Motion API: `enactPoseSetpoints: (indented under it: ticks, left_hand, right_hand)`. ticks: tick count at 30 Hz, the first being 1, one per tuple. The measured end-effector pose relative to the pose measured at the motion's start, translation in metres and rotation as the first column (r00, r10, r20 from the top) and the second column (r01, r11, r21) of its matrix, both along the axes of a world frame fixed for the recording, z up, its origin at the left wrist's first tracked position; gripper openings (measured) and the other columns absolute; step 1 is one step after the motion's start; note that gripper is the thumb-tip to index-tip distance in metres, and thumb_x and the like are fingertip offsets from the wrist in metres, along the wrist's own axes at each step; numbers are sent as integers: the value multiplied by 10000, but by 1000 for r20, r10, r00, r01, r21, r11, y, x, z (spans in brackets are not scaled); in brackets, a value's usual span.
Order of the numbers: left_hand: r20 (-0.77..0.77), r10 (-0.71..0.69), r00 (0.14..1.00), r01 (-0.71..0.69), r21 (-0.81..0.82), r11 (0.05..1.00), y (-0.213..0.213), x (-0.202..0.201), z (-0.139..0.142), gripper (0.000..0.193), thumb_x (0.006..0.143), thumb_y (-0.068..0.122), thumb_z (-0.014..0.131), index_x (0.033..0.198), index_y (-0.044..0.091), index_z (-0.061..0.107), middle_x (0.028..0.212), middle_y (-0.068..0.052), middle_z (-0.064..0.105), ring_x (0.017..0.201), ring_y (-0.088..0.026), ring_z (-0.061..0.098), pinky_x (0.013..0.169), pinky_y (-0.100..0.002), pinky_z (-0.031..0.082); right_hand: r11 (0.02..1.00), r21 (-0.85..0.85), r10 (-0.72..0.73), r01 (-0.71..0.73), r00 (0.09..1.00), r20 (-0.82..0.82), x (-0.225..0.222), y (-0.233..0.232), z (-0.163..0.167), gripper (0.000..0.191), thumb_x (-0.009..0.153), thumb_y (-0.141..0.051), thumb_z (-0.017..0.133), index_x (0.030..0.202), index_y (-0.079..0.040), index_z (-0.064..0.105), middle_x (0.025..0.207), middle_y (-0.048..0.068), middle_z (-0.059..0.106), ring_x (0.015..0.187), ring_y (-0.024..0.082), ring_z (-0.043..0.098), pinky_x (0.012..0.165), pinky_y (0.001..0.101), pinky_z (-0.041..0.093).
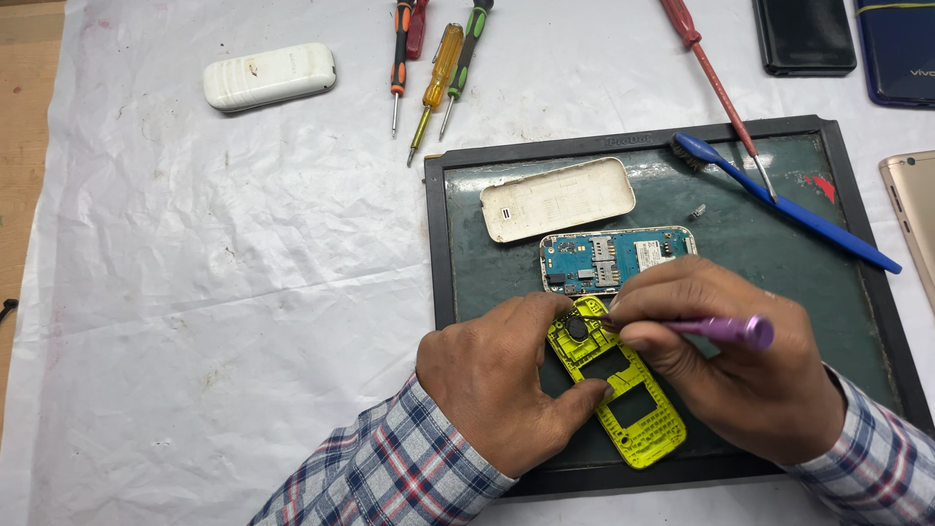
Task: The person disassembles a yellow feature phone on a repair mat. They use a small purple screwdriver to remove screws from the back of the phone, pry the housing apart, separate the yellow front cover from the main board, and then use a blue tool to work on small internal components.
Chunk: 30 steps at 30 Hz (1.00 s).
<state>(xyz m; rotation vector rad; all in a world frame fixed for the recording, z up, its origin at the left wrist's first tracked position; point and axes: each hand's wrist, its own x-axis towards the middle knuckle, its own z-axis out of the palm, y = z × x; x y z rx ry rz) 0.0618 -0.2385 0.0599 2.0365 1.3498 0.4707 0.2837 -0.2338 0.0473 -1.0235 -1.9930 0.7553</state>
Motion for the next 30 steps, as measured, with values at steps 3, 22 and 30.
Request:
enactPoseSetpoints:
  ticks: [3,22,30]
  left_hand:
    - [39,19,999,-23,94,995,-1,2,-1,605,728,379,862,1196,54,656,992,-137,749,804,-308,755,645,-422,607]
    - [-63,-16,998,11,-68,998,3,3,3,683,745,410,846,1258,20,621,953,-146,745,749,-250,767,609,-396,615]
    - [-71,-23,997,17,-77,997,4,4,3,680,747,401,844,1258,13,617,970,-159,744,762,-255,769,606,-398,619]
  right_hand:
    - [986,143,61,-84,985,161,-5,-3,7,219,872,-156,757,1043,-34,699,1019,109,743,867,181,766,705,292,623]
    - [839,-544,-215,17,928,-303,6,28,-28,363,1034,-282,542,1004,55,673,898,124,714,804,198,790,657,283,649]
    - [816,-578,-225,4,923,-312,10,32,-32,382,1040,-294,516,1035,57,666,898,149,715,812,220,799,664,298,660]
